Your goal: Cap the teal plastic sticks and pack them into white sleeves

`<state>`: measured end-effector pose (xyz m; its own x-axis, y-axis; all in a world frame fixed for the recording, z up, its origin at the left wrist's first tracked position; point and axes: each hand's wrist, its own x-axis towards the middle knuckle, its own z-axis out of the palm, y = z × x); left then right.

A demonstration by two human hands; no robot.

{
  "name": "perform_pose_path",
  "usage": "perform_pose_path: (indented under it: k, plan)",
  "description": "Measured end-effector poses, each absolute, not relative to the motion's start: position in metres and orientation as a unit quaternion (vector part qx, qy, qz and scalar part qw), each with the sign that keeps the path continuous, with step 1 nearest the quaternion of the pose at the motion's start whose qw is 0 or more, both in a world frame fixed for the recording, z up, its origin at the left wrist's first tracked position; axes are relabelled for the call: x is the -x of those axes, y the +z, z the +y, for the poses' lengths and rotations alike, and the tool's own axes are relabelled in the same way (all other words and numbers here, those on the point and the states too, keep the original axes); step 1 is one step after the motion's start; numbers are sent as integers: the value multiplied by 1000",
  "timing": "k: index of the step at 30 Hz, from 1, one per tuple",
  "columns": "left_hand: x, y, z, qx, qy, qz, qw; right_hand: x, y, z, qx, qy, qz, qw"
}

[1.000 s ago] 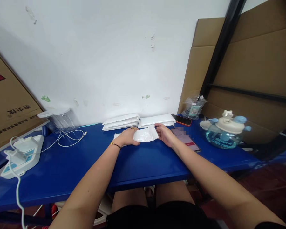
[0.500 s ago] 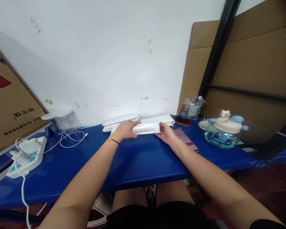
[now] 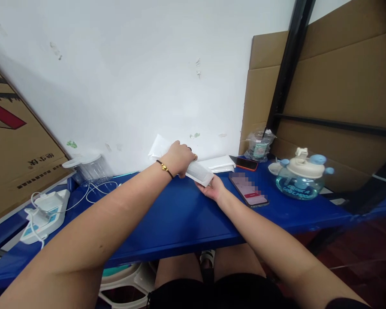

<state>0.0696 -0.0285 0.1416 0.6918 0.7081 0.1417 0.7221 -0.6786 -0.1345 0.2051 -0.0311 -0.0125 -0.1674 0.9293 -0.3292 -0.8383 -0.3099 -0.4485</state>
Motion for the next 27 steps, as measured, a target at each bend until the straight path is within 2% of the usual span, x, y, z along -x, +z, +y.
perform_pose_path:
  k: [5,12,17,27]
  plan:
    - [-71,160,-44,904,30,-388,179,-200,-16,-33,349,733,-153,563]
    - [-73,173,-76,863,139,-415,251,-196,-17,-30,367,676,-199,607]
    - [-61,176,-78,846,166,-451,230,-204,-23,-23,403,619,-230,634]
    - [19,176,-58,815,162,-539,140,-223,-28,-19,500,523,-300,622]
